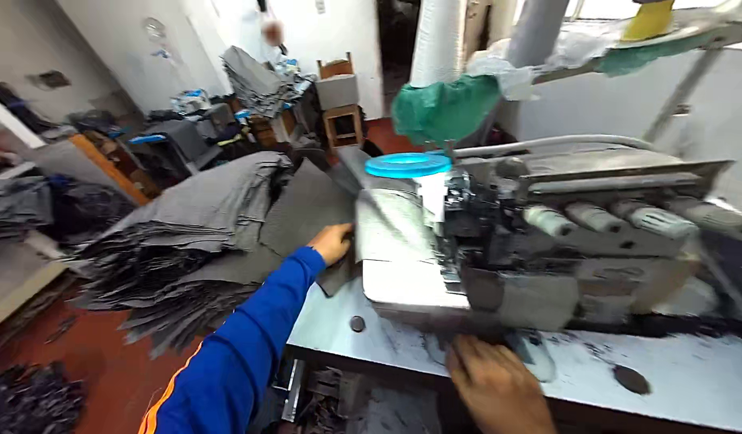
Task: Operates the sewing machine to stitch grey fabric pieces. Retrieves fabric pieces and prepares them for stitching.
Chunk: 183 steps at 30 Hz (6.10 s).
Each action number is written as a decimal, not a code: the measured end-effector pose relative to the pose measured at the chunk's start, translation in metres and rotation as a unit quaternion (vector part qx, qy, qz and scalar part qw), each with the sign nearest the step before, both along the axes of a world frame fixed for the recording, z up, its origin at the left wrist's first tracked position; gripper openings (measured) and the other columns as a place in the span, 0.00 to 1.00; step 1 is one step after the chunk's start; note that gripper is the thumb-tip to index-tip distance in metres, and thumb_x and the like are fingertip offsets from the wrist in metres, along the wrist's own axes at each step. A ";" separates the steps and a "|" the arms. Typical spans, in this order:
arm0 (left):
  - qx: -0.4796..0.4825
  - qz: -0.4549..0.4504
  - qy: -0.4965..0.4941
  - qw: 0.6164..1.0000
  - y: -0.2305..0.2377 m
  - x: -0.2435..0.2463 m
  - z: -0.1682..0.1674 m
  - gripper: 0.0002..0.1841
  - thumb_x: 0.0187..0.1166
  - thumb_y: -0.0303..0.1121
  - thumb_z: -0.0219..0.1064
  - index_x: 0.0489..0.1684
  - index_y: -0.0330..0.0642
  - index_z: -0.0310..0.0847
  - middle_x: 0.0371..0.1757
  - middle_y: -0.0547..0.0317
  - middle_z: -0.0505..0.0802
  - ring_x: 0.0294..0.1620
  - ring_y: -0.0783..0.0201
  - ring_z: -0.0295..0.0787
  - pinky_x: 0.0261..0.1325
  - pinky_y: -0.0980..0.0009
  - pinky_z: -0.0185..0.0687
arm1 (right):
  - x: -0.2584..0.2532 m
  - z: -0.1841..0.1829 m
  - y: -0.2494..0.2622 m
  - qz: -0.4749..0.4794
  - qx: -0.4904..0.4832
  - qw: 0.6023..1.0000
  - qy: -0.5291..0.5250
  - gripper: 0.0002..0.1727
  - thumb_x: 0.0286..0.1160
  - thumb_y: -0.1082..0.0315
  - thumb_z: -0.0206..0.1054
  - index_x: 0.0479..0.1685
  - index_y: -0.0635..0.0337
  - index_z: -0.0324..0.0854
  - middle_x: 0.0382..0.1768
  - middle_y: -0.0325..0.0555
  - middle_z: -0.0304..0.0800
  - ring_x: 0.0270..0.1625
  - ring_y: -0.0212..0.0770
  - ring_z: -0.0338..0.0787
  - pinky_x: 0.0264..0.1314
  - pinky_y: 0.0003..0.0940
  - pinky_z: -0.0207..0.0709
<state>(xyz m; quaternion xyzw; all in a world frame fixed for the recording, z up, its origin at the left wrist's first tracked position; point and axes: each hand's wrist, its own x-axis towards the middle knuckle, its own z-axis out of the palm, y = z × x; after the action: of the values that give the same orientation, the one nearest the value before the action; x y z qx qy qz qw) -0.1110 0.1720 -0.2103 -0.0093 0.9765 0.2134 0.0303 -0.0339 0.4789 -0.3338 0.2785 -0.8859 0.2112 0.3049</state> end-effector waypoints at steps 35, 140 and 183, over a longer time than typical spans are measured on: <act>-0.057 -0.083 0.339 0.935 0.095 0.145 -0.027 0.29 0.90 0.54 0.47 0.78 0.48 0.81 0.81 0.55 0.83 0.87 0.49 0.71 0.87 0.43 0.63 | 0.085 0.045 -0.020 0.335 -0.330 0.747 -0.471 0.14 0.83 0.71 0.61 0.39 0.75 0.86 0.31 0.52 0.91 0.36 0.34 0.91 0.45 0.34 0.85; -0.092 0.025 0.377 0.921 0.061 0.117 -0.054 0.32 0.72 0.32 0.62 0.82 0.37 0.71 0.80 0.35 0.79 0.83 0.35 0.73 0.80 0.36 0.68 | -0.001 -0.003 -0.001 0.007 -0.108 0.993 0.054 0.21 0.85 0.58 0.54 0.31 0.54 0.92 0.37 0.43 0.97 0.48 0.46 0.96 0.61 0.48 0.86; -0.110 0.260 0.141 0.949 -0.134 0.119 0.203 0.14 0.84 0.31 0.67 0.28 0.30 0.88 0.29 0.38 0.89 0.36 0.41 0.85 0.45 0.35 0.75 | 0.007 0.018 0.058 0.263 -0.168 0.938 -0.151 0.23 0.75 0.55 0.75 0.62 0.62 0.89 0.58 0.57 0.94 0.66 0.58 0.88 0.77 0.57 0.72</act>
<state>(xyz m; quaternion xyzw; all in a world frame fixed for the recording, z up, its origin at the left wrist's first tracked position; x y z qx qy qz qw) 0.0085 0.0380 -0.0075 -0.2365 0.9517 0.1045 -0.1654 -0.0268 0.5370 -0.3163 0.4107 -0.7684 0.4693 0.1438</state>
